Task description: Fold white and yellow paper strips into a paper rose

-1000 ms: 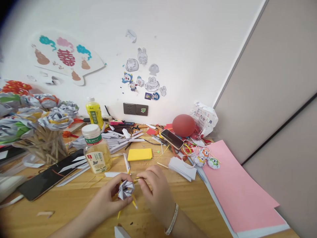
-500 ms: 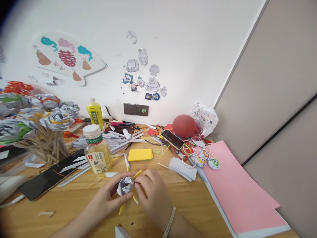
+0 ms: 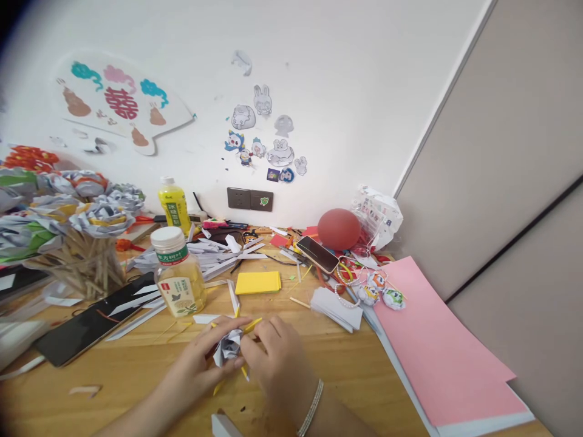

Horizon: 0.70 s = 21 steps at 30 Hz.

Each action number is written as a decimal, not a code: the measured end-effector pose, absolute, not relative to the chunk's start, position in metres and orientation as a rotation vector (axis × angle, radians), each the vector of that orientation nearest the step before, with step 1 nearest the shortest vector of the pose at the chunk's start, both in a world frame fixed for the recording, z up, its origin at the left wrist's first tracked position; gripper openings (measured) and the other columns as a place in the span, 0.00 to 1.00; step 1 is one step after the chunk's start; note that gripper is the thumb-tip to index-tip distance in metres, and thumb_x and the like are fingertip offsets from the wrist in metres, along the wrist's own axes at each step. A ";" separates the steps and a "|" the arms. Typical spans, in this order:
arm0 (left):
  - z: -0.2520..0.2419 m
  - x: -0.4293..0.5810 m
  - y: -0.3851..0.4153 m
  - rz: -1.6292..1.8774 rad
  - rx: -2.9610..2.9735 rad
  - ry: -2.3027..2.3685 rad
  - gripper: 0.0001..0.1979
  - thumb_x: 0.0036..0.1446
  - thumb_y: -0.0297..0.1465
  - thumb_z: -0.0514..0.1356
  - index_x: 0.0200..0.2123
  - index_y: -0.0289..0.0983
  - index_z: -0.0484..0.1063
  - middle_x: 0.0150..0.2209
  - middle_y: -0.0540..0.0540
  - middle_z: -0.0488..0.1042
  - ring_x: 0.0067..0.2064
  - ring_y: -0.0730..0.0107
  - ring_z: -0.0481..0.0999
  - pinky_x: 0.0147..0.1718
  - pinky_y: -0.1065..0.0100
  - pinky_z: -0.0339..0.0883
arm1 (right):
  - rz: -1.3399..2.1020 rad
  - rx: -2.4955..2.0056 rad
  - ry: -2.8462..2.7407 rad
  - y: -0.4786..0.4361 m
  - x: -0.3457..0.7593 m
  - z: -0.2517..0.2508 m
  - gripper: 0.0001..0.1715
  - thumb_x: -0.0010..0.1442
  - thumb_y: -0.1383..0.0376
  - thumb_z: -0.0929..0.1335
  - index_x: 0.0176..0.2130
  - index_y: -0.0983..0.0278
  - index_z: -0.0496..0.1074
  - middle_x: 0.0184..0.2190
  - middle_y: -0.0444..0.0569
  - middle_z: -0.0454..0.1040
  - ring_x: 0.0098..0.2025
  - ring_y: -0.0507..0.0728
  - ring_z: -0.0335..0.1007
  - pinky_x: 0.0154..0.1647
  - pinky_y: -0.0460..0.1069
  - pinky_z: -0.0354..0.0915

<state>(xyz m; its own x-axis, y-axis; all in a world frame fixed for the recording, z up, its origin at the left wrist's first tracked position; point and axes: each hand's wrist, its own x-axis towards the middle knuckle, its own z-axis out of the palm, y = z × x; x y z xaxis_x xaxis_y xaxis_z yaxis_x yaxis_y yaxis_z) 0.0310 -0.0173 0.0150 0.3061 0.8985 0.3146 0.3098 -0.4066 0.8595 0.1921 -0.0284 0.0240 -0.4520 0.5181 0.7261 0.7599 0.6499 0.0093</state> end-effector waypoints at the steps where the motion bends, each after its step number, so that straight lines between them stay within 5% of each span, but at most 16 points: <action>1: 0.014 0.031 -0.018 1.083 1.890 1.079 0.18 0.45 0.29 0.62 0.43 0.40 0.72 0.38 0.45 0.76 0.39 0.61 0.73 0.39 0.66 0.67 | -0.446 -0.978 -2.161 -0.029 0.192 0.025 0.16 0.61 0.72 0.59 0.24 0.64 0.67 0.23 0.46 0.65 0.26 0.54 0.57 0.23 0.48 0.51; 6: 0.016 0.032 -0.018 1.055 1.941 1.104 0.14 0.42 0.29 0.64 0.36 0.39 0.73 0.34 0.45 0.74 0.36 0.61 0.72 0.36 0.66 0.67 | -0.508 -0.867 -2.181 -0.031 0.191 0.026 0.14 0.62 0.72 0.59 0.29 0.65 0.69 0.24 0.48 0.65 0.25 0.54 0.57 0.22 0.48 0.52; 21: 0.010 0.030 -0.014 1.007 1.988 1.008 0.17 0.45 0.33 0.63 0.42 0.41 0.75 0.35 0.44 0.72 0.38 0.61 0.70 0.36 0.66 0.67 | -0.536 -0.815 -2.239 -0.030 0.194 0.025 0.14 0.62 0.73 0.60 0.28 0.64 0.68 0.23 0.47 0.66 0.25 0.53 0.57 0.22 0.48 0.52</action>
<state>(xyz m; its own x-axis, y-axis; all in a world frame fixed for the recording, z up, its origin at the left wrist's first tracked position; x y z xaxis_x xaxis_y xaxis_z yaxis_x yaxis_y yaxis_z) 0.0299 -0.0141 0.0101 0.4000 0.8561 0.3271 0.3283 -0.4671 0.8210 0.1936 -0.0302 0.0248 -0.5685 0.3984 0.7198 0.6811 0.7186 0.1402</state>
